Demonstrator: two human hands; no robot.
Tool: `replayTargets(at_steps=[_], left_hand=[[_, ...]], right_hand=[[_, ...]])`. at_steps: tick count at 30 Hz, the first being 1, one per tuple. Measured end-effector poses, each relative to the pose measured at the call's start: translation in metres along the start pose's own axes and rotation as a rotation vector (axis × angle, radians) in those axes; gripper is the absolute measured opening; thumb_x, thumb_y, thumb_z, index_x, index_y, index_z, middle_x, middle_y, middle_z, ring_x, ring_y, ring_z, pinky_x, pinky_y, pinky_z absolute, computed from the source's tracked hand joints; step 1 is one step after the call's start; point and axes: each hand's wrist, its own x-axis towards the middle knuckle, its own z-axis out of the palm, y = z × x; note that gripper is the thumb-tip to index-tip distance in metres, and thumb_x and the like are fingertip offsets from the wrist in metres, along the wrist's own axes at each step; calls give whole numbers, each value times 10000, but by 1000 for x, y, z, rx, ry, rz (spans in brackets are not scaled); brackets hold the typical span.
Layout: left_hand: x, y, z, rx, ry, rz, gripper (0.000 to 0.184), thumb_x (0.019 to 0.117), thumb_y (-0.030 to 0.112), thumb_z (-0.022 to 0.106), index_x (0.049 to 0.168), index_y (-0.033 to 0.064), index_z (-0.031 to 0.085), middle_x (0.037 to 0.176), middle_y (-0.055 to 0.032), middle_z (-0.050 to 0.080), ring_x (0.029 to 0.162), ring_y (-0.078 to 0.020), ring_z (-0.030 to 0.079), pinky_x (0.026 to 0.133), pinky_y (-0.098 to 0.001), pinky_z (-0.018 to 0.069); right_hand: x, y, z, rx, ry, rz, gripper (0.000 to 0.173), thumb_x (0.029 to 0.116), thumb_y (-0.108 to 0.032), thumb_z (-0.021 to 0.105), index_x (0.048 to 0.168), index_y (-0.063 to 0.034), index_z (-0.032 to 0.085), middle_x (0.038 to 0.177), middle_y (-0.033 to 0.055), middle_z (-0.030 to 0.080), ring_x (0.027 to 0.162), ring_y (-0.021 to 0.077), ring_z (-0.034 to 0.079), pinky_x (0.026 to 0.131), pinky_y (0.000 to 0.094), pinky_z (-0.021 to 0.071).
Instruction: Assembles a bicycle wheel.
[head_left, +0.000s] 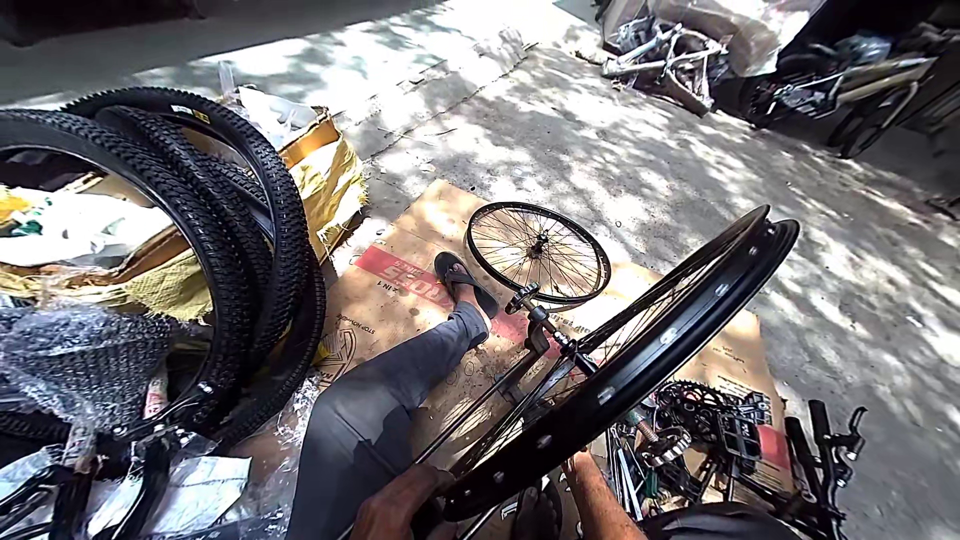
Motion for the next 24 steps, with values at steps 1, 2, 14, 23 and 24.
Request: replayTargets(at_steps=[1,2,14,23,24], left_hand=[[0,-1,0,12,0,1,366,889,424,749,1083,114,741,1039,-55,743,931,-155,723,791,-374,609],[-1,-2,1,21,-2,1,353,887,415,748,1071,114,749,1024,-54,748,920,-159,726,784,-378,610],[1,-2,4,-22,13,18,362,875,393,768,1111,121,728,1073,-50,736,938,-139,715,800,-357,608],[0,-1,2,32,54,43,310,876,392,749,1035,127,740,972,-41,735,854,-124,708,725,-321,598],[0,-1,3,37,51,40,310,873,392,750,1030,125,745,958,-43,737,842,-127,711,716,-323,599]], right_hand=[[12,-5,-4,49,-27,274,339,1124,-79,241,1292,76,491,1076,135,578,899,96,563,797,202,474],[22,6,-9,110,-35,370,344,1124,-90,248,1336,49,480,1127,133,582,947,112,572,831,230,486],[37,54,-33,20,-88,301,372,1132,-139,259,1357,42,494,1175,121,591,983,83,568,853,203,492],[29,49,-37,-109,-96,272,355,1125,-123,305,1345,51,522,1210,136,611,1032,70,581,897,184,485],[32,55,-36,-80,-87,274,352,1126,-128,296,1344,43,513,1198,126,603,1023,69,578,885,184,489]])
